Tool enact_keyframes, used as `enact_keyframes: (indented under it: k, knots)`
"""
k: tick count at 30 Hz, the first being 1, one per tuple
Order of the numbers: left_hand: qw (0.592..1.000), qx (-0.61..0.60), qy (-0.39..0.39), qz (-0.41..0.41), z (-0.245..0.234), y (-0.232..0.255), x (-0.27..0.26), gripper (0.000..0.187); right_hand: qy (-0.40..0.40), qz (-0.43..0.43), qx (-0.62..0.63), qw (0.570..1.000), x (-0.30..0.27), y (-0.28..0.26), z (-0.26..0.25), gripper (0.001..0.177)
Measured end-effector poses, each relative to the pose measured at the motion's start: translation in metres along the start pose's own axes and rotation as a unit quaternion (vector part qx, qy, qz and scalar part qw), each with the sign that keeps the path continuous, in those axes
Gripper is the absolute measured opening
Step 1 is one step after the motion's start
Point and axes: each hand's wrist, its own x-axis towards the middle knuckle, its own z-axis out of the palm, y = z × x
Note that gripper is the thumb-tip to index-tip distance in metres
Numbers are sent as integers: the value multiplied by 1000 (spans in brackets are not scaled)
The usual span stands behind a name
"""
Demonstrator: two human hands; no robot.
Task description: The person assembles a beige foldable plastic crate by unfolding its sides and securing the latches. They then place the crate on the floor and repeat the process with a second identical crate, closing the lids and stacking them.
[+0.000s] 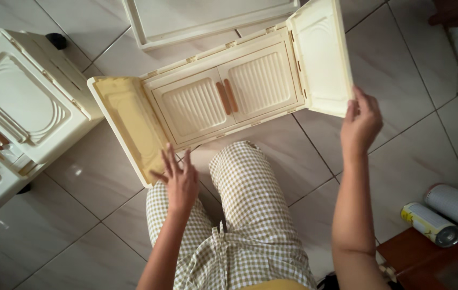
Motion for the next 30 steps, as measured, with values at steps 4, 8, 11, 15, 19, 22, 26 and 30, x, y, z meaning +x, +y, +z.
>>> enact_keyframes:
  k: [4,8,11,15,19,22,26,30]
  knots:
    - [992,48,69,-90,-16,-13,-3,61,-5,10,24,1000,5,6,-4,29]
    - [979,48,125,-155,-37,-42,7,55,1,-8,-20,1000,1,3,0,33]
    - [974,-2,121,-191,-50,-54,14,51,16,-27,-92,995,-2,1,7,40]
    - [971,-59,78,-218,-61,-61,19,53,31,-54,-156,986,-7,2,23,44]
    - [969,-95,91,-211,-61,-63,21,50,22,-39,-180,983,-12,2,27,47]
    - [964,-130,108,-205,-57,-63,21,51,22,-41,-182,982,-15,-1,28,50]
    - [956,-169,126,-206,-52,-68,22,51,51,-73,-226,970,-19,-14,31,56]
    - [951,-180,140,-210,-50,-74,22,51,81,-115,-224,964,-16,-32,35,58]
